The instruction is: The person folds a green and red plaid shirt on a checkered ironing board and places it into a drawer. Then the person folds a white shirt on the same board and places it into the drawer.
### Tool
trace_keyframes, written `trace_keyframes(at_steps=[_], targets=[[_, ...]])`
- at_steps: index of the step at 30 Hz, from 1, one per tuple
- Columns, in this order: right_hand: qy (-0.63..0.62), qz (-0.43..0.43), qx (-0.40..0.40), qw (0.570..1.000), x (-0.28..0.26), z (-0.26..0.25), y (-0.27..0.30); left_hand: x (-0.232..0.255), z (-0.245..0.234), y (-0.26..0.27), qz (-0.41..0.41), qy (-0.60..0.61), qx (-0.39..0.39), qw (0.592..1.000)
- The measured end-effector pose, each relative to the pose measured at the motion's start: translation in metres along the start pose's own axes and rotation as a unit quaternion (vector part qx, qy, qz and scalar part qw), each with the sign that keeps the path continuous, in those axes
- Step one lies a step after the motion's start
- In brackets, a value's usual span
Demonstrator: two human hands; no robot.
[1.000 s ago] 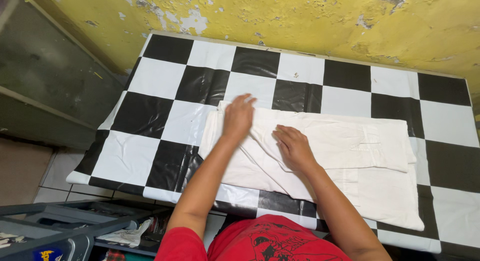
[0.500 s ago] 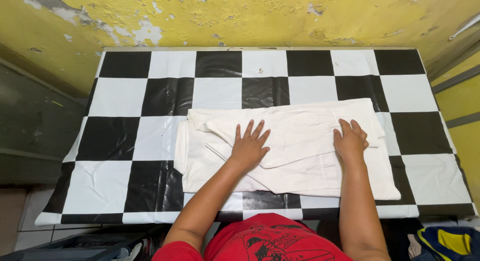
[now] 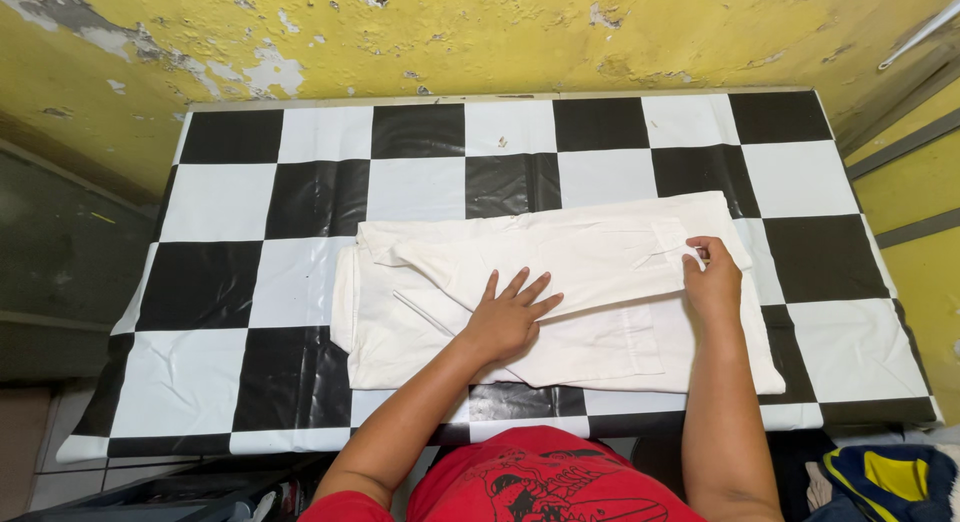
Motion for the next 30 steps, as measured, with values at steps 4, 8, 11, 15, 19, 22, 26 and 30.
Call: trace_keyframes(at_steps=[4, 8, 11, 15, 19, 22, 26, 30], targets=[[0.155, -0.15, 0.005, 0.976, -0.018, 0.013, 0.022, 0.002, 0.003, -0.004, -0.007, -0.02, -0.087, 0.996], [0.193, -0.238, -0.093, 0.947, -0.02, 0.058, 0.034, -0.004, 0.003, -0.032, -0.058, -0.01, 0.029, 0.998], [0.264, -0.227, -0.125, 0.929, -0.01, 0.079, 0.034, -0.013, 0.014, -0.042, -0.097, -0.022, 0.073, 0.992], [0.291, -0.23, -0.123, 0.92, 0.002, 0.086, 0.03, -0.018, 0.028, -0.045, -0.112, -0.025, 0.088, 0.989], [0.286, -0.231, -0.118, 0.922, 0.007, 0.086, 0.031, -0.017, 0.033, -0.044, -0.118, -0.033, 0.066, 0.99], [0.286, -0.227, -0.116, 0.924, 0.004, 0.085, 0.031, -0.016, 0.03, -0.046, -0.112, -0.041, 0.049, 0.992], [0.28, -0.216, -0.125, 0.927, 0.001, 0.085, 0.032, -0.016, 0.028, -0.048, -0.116, -0.042, 0.023, 0.992], [0.245, -0.217, -0.157, 0.932, -0.001, 0.069, 0.032, -0.012, 0.023, -0.049, -0.141, -0.035, -0.018, 0.989]])
Point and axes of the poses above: each hand's wrist, its own y-axis away from the middle knuckle, its own z-axis out of the palm, x = y × z, the point moved 4 cm from there along -y, towards the middle knuckle, and after that the axes turned 12 degrees about -y, right-handed, at the moved point
